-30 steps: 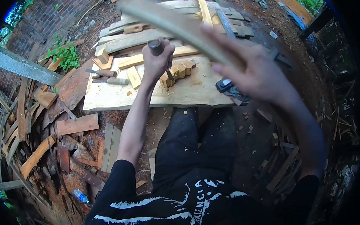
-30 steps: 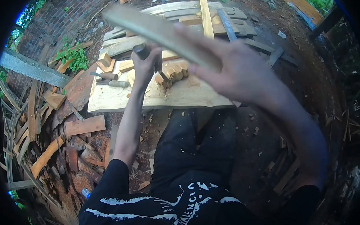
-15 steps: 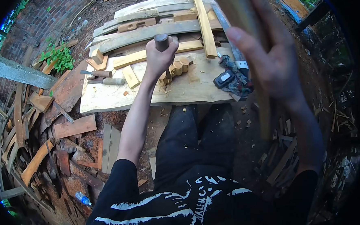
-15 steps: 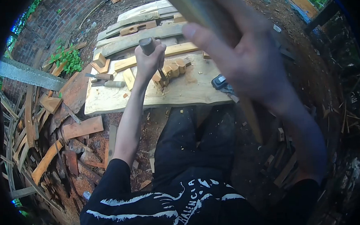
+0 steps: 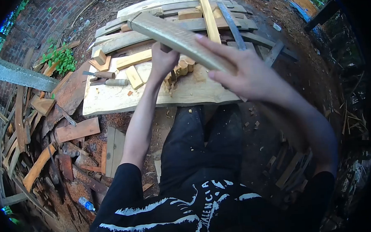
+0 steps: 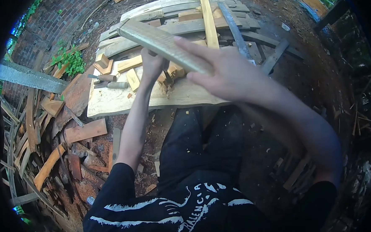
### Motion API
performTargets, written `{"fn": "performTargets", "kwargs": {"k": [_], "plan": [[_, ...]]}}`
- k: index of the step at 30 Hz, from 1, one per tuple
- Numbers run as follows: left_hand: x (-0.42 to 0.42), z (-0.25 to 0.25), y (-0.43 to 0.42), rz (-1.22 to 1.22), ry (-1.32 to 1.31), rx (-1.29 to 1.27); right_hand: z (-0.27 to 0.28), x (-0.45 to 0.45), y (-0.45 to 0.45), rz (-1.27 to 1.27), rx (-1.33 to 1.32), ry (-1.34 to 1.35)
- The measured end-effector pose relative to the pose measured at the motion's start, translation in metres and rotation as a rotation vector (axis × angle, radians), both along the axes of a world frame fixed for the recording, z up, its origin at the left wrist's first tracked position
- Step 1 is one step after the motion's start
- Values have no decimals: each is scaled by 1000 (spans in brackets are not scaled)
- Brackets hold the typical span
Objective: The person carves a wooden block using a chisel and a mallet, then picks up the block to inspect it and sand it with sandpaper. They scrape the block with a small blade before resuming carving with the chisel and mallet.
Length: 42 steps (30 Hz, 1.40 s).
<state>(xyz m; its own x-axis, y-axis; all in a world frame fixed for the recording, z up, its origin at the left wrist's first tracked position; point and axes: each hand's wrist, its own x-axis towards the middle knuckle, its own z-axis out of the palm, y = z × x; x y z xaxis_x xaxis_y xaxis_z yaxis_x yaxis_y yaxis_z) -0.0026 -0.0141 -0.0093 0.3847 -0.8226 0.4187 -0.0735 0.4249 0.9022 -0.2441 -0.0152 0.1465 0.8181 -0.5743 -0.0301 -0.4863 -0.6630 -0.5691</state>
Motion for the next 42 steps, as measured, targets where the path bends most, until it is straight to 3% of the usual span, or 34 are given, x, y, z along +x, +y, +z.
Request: {"fn": "performTargets", "kwargs": {"k": [2, 4, 5, 8, 9, 10, 12, 13, 14, 16, 18, 20, 22, 23, 24, 26, 29, 32, 34, 42], "plan": [[5, -8, 0, -59, -39, 49, 20, -1, -7, -23, -26, 31], [3, -3, 2, -61, 7, 76, 29, -1, -7, -74, -247, -541], [6, -7, 0, -82, 18, 81, 38, -1, -1, 2, -89, -732], [11, -4, 2, -74, 9, 111, -14, -3, 9, -61, -112, -544], [7, -1, 3, -53, -6, 133, -18, -4, 11, -22, 94, -107], [-10, -9, 0, 60, 17, -54, -13, -6, 9, -22, 84, -111], [-5, -19, -1, 38, 56, 88, -1, -8, -3, 25, 37, -113], [3, -22, -3, -8, 29, 121, 0, -7, -5, 12, -84, -273], [8, -28, -2, -52, 5, 161, 4, -9, -3, 4, -70, -263], [7, -25, -2, -64, 51, 202, 20, -4, -3, -2, -142, -693], [9, -30, -4, -43, -5, 133, 7, -1, 5, -14, -113, -738], [3, -29, -5, -38, -40, 131, -16, -1, 10, 14, 202, -48], [-11, -30, -7, 173, -131, -163, -3, -4, 12, -10, 235, -7], [-2, -35, -4, 40, 14, 87, 4, -6, 10, -37, 270, 40], [5, -41, -5, 40, 19, 88, 7, -8, 9, -37, 271, 45], [13, -53, -7, -21, -71, 218, 8, -13, 10, -18, -7, -458], [13, -31, 10, -3, 105, 71, 5, -14, 3, -56, -218, -669], [32, -6, 28, 73, 249, -220, -10, -26, 7, -149, -162, -499], [42, 14, 39, 97, 228, -237, -36, -24, 11, -172, -79, -477], [44, 6, 26, -49, 175, -176, -147, -2, 2, -222, 185, -151]]}}
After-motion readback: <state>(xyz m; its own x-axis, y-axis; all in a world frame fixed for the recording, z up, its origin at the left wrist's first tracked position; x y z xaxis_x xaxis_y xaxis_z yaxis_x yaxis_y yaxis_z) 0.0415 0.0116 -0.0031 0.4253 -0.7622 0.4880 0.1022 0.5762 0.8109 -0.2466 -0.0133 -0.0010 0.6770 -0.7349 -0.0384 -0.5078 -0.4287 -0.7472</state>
